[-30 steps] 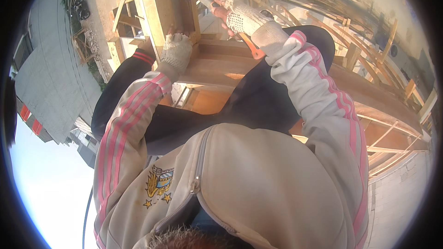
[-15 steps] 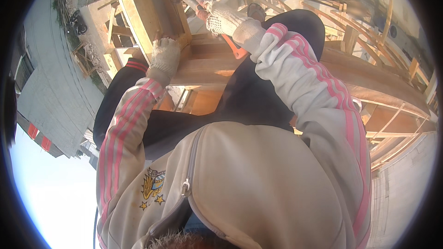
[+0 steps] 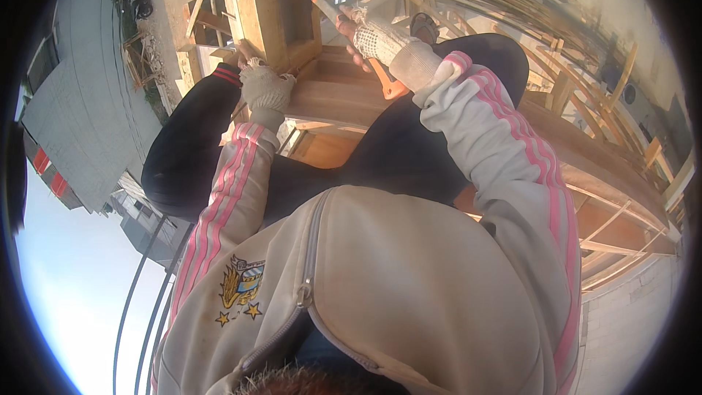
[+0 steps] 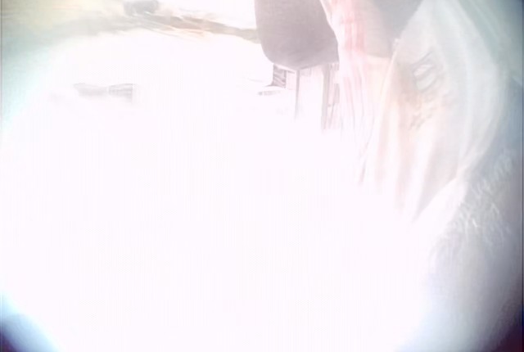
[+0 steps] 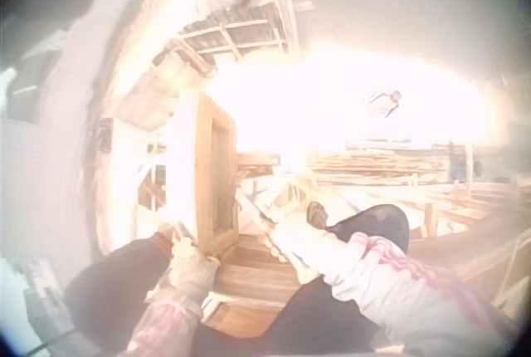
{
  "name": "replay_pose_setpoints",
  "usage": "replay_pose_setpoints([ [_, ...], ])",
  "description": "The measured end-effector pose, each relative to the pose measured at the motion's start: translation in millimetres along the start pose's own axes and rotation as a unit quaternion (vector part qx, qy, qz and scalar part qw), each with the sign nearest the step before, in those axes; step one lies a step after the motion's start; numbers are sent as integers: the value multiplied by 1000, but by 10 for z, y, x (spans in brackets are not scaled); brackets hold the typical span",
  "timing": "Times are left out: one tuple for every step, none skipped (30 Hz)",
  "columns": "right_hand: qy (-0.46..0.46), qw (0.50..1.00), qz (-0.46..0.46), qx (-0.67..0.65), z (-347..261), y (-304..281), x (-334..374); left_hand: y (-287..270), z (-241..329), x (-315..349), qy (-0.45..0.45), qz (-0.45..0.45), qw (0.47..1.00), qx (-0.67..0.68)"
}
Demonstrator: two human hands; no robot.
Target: The person assembles a wooden structure by hammering nails into wooden planks and sawing a plank to size. They use a hammer and a hand saw to join and cut the wood pieces.
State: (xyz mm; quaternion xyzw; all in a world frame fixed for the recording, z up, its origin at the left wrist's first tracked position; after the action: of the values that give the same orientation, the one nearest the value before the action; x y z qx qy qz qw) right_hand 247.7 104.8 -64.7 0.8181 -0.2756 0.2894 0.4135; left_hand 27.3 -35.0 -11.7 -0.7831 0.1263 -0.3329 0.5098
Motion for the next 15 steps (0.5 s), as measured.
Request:
replay_pose_setpoints([
  [-68,997,40,-4,-113,-88,8,109,-54,-36,-14,-6,1000,-23],
  [-156,985,76,10,-502,-94,190,81,7,17,-48,14,999,1],
  [-215,970,59,-100,-602,-328,107,104,21,29,-35,25,999,0],
  [-266,939,23,-219,-698,-550,11,130,5,26,-28,37,999,-1],
  [-308,893,-20,-327,-802,-778,-51,143,-8,-13,-19,50,999,-2],
  [-296,885,-5,-360,-711,-847,-58,180,-7,-57,-17,39,999,-24],
  [-278,877,4,-393,-560,-869,-131,248,-49,-73,-27,27,998,-50],
  [-263,869,13,-420,-457,-885,-215,168,4,-60,-38,21,998,-47],
  [-219,921,39,-320,-313,-658,-257,64,57,-78,-50,20,998,-45],
  [-169,960,54,-215,-182,-422,-297,2,67,-28,-60,34,998,14],
  [-68,993,92,29,138,59,-181,-12,42,18,-60,23,998,23],
  [54,992,41,-111,364,58,-137,-39,53,22,-58,13,997,39],
  [85,990,20,-113,296,66,-141,-70,69,-40,-57,11,997,56],
  [110,987,-1,-121,226,66,-107,-123,76,-165,-56,45,996,49],
  [70,997,24,-5,127,101,82,-36,63,-100,-51,51,997,39],
])
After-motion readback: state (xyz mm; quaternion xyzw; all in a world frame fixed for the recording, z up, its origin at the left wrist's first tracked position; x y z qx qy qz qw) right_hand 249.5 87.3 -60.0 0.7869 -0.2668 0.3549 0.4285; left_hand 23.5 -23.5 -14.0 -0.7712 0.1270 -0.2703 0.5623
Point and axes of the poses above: each hand's wrist, its own x-axis away from the middle knuckle, its own y-axis out of the palm, z = x × y, the point moved 1 cm from there along -x, towards the middle knuckle, and after that the axes turned 9 degrees about -y, right-handed, at the moved point
